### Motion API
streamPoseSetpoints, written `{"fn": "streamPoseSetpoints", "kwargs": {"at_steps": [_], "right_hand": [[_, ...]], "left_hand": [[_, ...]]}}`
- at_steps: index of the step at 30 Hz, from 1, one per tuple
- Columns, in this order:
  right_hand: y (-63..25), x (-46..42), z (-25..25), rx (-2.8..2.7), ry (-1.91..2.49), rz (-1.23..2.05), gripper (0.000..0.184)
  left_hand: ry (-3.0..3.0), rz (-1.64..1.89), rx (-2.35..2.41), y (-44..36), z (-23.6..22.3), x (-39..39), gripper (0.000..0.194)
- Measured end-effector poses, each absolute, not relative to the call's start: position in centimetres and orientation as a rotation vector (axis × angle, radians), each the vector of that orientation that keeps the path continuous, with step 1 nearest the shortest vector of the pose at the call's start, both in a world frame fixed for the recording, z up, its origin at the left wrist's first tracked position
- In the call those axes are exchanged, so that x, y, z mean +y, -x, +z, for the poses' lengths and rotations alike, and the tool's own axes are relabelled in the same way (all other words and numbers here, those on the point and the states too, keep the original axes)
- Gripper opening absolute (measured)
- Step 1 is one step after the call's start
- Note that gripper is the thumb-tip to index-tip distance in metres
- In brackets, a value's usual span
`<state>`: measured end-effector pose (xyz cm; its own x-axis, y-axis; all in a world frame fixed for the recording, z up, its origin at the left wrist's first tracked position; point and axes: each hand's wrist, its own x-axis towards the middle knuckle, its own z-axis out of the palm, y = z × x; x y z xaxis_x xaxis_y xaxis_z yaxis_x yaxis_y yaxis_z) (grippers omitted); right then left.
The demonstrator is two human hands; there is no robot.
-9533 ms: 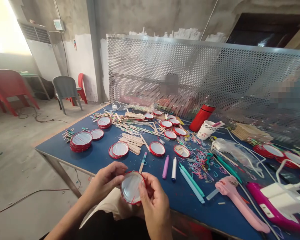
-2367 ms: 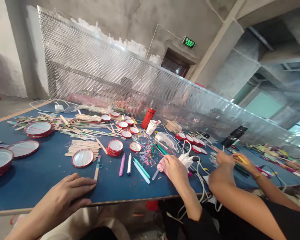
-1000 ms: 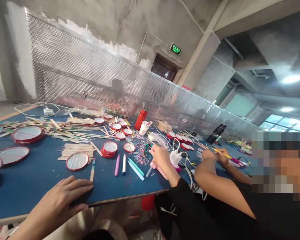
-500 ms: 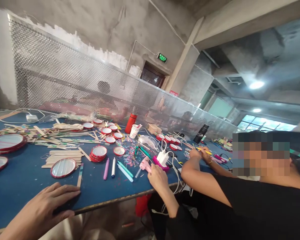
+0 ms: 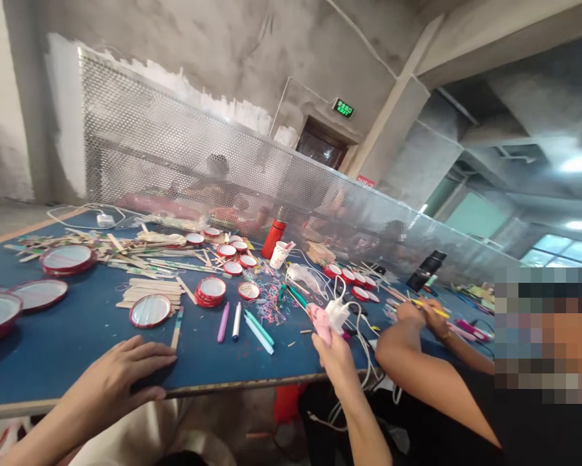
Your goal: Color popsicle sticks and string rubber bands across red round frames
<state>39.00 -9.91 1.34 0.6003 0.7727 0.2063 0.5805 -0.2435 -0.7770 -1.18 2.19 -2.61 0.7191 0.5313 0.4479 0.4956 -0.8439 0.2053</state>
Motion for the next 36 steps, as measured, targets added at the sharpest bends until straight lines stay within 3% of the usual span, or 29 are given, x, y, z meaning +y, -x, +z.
{"fn": "streamPoseSetpoints", "kwargs": {"at_steps": [5, 11, 18, 36], "right_hand": [[-33.4, -11.8, 1.4, -0.985, 1.665, 0.595, 0.056], [-25.3, -10.9, 0.9, -1.049, 1.376, 1.165, 0.050], [-21.1, -8.2, -0.4, -1.207, 1.449, 1.114, 0.060], [-20.8, -7.8, -1.2, -1.119, 1.601, 1.060, 0.055]], "left_hand": [[-2.836, 0.861, 0.928, 1.0, -2.9, 1.1, 0.036], [-2.816, 0.704, 0.980, 0.8, -1.8, -0.9, 0.028], [-2.729, 0.729, 1.054, 0.7, -2.0, -2.2, 0.027], [-2.746, 0.700, 1.015, 0.8, -2.3, -2.4, 0.029]]}}
